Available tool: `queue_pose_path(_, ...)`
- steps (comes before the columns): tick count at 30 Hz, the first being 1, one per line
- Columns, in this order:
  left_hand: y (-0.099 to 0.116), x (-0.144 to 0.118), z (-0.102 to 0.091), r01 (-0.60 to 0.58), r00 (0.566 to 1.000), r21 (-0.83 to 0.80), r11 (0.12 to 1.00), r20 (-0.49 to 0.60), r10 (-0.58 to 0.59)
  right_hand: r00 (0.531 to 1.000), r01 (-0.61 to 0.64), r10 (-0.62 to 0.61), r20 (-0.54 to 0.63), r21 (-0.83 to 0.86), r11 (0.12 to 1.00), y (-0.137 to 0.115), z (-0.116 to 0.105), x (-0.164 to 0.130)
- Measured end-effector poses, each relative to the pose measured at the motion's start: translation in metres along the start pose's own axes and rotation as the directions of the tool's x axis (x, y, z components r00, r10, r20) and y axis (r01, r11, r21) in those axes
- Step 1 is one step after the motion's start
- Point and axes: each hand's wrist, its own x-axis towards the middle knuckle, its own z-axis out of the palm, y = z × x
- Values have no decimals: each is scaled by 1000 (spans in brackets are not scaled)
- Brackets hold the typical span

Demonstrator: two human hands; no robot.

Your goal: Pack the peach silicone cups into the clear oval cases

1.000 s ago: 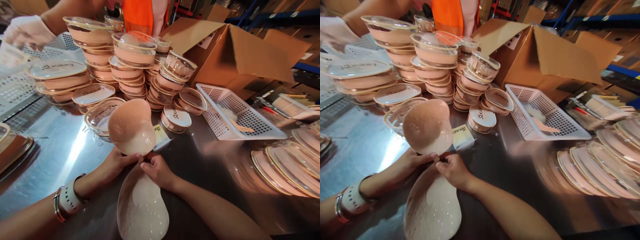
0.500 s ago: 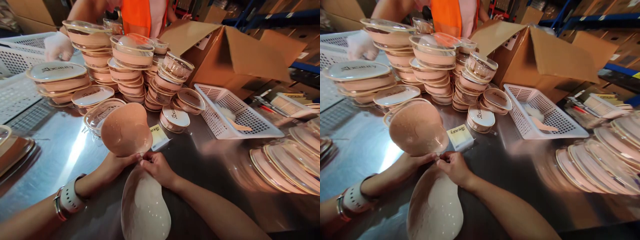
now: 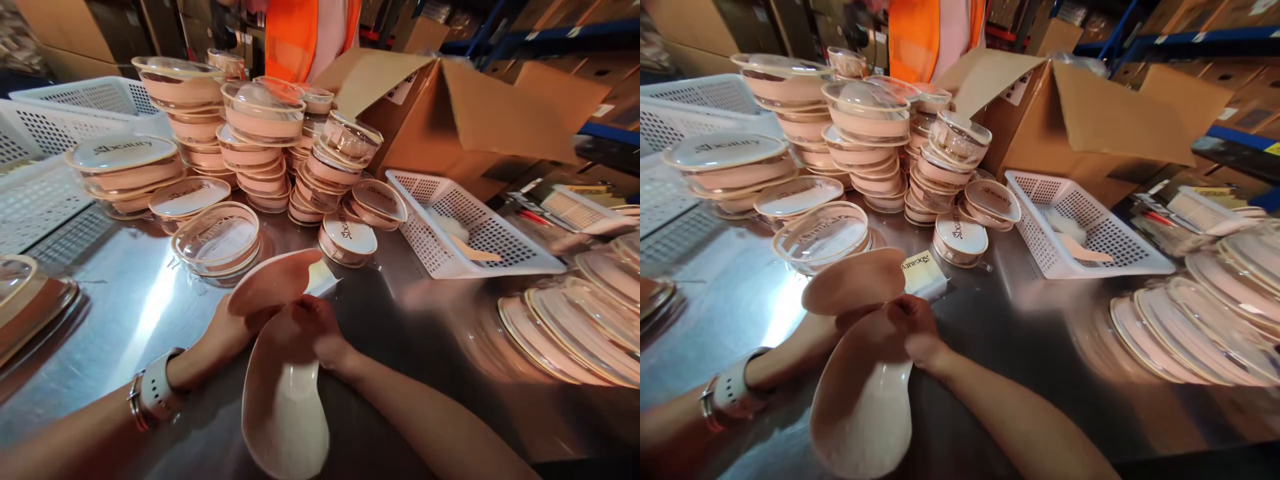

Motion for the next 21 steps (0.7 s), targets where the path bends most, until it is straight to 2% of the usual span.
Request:
queue_pose_path(3,-4,3,0,106,994,-187,977,27,-102,999,35,-34,-13,46,998,-3,-2,-1)
queue_pose_path(5,-4,4,-2,148,988,-372,916,87,-125,991,67,-69,115,13,998,-4,-4,-3)
queue_pose_path(8,-5,5,-5,189,980,-498,846,143,-135,918,254,-199,343,-123,959,-4,-6,-9)
queue_pose_path(9,-5,5,-6,210,976,-510,834,158,-150,892,345,-262,370,-179,921,-3,-6,-10)
queue_pose_path(11,-4,5,-7,262,963,-541,799,207,-175,845,508,-403,351,-295,809,-3,-6,-12)
queue_pose_path(13,-3,5,-6,316,944,-599,736,272,-184,785,619,-514,346,-385,685,-4,-6,-12)
queue_pose_path(15,-2,6,-5,361,929,-661,657,312,-197,730,683,-576,369,-430,590,-6,-7,-12)
queue_pose_path(18,-4,8,-4,390,921,-730,561,301,-249,660,747,-624,418,-449,490,-7,-7,-14)
queue_pose_path(21,-4,9,-3,392,918,-749,534,280,-280,630,765,-673,388,-454,456,-7,-8,-17)
